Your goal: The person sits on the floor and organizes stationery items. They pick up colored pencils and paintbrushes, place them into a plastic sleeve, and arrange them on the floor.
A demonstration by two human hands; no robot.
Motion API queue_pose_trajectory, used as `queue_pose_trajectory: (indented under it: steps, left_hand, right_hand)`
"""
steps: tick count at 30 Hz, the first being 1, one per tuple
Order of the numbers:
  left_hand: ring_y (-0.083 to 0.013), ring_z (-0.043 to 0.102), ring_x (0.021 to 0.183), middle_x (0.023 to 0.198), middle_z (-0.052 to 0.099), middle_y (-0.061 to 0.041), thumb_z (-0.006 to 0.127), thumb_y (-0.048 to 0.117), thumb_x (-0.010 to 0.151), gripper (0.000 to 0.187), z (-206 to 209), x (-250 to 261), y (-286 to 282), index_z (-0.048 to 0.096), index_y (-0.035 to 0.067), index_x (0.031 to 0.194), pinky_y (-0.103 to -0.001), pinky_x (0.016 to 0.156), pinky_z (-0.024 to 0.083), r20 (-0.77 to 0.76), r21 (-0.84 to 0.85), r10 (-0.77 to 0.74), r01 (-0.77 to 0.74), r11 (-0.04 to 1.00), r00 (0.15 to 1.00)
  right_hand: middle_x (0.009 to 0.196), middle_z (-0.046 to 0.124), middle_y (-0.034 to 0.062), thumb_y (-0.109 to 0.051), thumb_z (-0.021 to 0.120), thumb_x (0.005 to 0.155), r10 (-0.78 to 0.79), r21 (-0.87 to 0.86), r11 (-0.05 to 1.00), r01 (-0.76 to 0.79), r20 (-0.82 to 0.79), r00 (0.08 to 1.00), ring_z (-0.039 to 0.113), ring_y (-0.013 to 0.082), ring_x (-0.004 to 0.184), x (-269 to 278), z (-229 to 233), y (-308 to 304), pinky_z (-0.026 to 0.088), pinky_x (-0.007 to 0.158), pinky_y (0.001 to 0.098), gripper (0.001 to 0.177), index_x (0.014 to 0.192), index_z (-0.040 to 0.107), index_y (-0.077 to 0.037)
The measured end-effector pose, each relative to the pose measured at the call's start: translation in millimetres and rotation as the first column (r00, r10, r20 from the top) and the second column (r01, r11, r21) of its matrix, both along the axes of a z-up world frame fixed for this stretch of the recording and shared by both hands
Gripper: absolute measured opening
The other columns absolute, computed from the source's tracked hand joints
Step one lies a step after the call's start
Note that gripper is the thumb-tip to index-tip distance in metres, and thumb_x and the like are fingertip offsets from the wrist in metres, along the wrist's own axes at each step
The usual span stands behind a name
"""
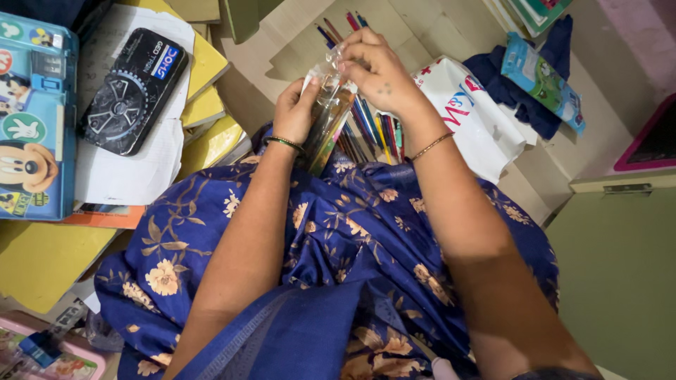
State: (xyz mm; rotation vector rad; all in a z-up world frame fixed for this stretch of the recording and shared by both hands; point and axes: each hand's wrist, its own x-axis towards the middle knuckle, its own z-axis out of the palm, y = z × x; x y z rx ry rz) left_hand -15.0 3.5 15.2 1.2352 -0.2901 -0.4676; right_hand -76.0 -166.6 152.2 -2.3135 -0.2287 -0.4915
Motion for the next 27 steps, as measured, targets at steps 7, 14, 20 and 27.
queue_pose_trajectory:
  steps: [7,14,20,27]
  left_hand:
    - [-0.0044,0.052,0.069,0.08,0.065,0.003,0.063,0.039,0.103,0.039,-7.6,8.7,1.1,0.075,0.002,0.102,-0.023,0.061,0.043,0.039,0.056,0.103,-0.105,0.993,0.994]
    - [-0.0042,0.055,0.072,0.082,0.068,0.002,0.063,0.041,0.103,0.041,-27.9,19.8,0.2,0.073,0.001,0.1,-0.023,0.064,0.047,0.127,0.092,0.216,-0.228,0.969,0.968]
    - [-0.0052,0.055,0.07,0.081,0.069,0.002,0.063,0.04,0.102,0.04,-29.0,24.0,-4.7,0.074,0.001,0.101,-0.024,0.063,0.046,0.063,0.107,0.195,-0.201,0.974,0.979]
    - [-0.0053,0.056,0.071,0.081,0.069,0.002,0.061,0.039,0.103,0.04,-19.9,25.8,-0.3,0.074,0.002,0.101,-0.024,0.065,0.047,0.06,0.177,0.224,-0.231,0.957,0.973]
  right_hand:
    - [0.091,0.066,0.0027,-0.008,0.068,0.1,-0.271,0.671,0.625,0.399,-0.293,0.917,0.057,0.0167,0.081,0.5,-80.3,-55.7,0.05,0.076,0.0296,0.007,0.105,0.069,-0.003]
    - [0.101,0.073,0.0166,-0.013,0.071,0.085,-0.464,-0.159,0.882,0.443,-0.445,0.766,0.071,0.0309,0.095,-62.7,-232.7,-68.3,0.056,0.085,0.0411,0.018,0.1,0.072,-0.004]
    - [0.113,0.067,0.0224,-0.007,0.064,0.08,-0.605,-0.488,0.764,0.422,-0.315,0.731,0.066,0.0413,0.098,-63.0,-233.5,-35.5,0.054,0.082,0.0506,0.018,0.095,0.071,-0.002]
    - [0.109,0.067,0.0219,-0.012,0.06,0.094,-0.413,-0.337,0.886,0.319,-0.26,0.873,0.067,0.0439,0.094,-44.5,-238.3,13.4,0.054,0.079,0.052,0.016,0.107,0.063,-0.005]
